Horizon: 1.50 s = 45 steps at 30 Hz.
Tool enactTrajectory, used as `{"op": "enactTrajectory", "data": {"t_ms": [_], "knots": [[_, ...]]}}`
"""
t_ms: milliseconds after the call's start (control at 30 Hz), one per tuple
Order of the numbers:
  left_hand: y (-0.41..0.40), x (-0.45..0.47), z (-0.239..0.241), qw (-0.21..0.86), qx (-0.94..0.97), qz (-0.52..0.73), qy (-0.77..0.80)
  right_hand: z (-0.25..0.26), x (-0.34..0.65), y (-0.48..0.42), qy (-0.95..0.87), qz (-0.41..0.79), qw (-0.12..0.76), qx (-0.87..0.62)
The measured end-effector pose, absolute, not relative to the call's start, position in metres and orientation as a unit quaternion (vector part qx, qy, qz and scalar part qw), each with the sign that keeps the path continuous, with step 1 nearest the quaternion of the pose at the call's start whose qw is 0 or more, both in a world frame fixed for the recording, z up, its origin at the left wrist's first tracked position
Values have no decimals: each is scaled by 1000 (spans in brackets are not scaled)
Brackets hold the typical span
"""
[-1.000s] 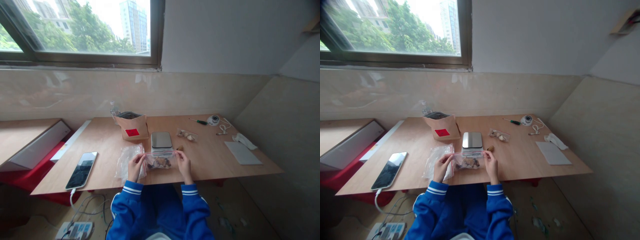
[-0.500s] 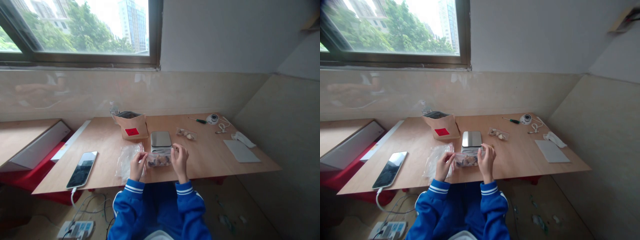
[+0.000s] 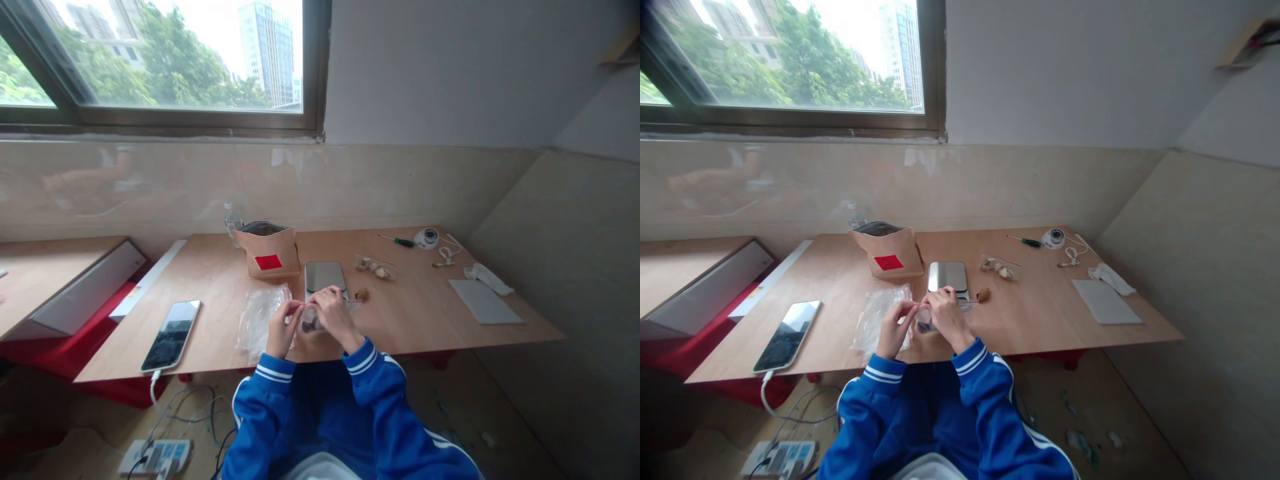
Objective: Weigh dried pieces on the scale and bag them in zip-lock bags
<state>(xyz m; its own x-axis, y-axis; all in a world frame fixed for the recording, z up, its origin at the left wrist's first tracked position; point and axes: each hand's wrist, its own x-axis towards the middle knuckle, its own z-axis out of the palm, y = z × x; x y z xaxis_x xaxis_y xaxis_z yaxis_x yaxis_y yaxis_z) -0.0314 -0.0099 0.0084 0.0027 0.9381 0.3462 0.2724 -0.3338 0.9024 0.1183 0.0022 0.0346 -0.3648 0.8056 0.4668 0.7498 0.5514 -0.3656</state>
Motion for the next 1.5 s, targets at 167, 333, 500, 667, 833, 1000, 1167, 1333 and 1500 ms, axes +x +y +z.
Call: {"op": "enactTrajectory", "data": {"t_ms": [167,333,500,667,833,1000,1167,1333,1500], "knots": [[-11,-23,10,327,627,522,477,27,116,0,-803,43,336,-490],[-11,-28,5,308,616,534,490,25,130,1,-825,79,294,-476],[-11,-31,4,336,620,524,477,22,136,2,-835,39,263,-482],[-8,-30,1,337,618,526,477,21,134,3,-846,8,258,-467],[-5,-33,-2,330,613,533,481,24,144,2,-833,6,246,-495],[-7,-29,-2,340,605,532,485,26,147,0,-829,12,243,-504],[-6,-28,-3,345,617,514,486,25,150,2,-838,10,231,-495],[-6,-26,-3,335,619,513,492,19,161,2,-835,30,254,-487],[-5,-25,-3,354,596,527,492,15,173,-1,-829,29,284,-481]]}}
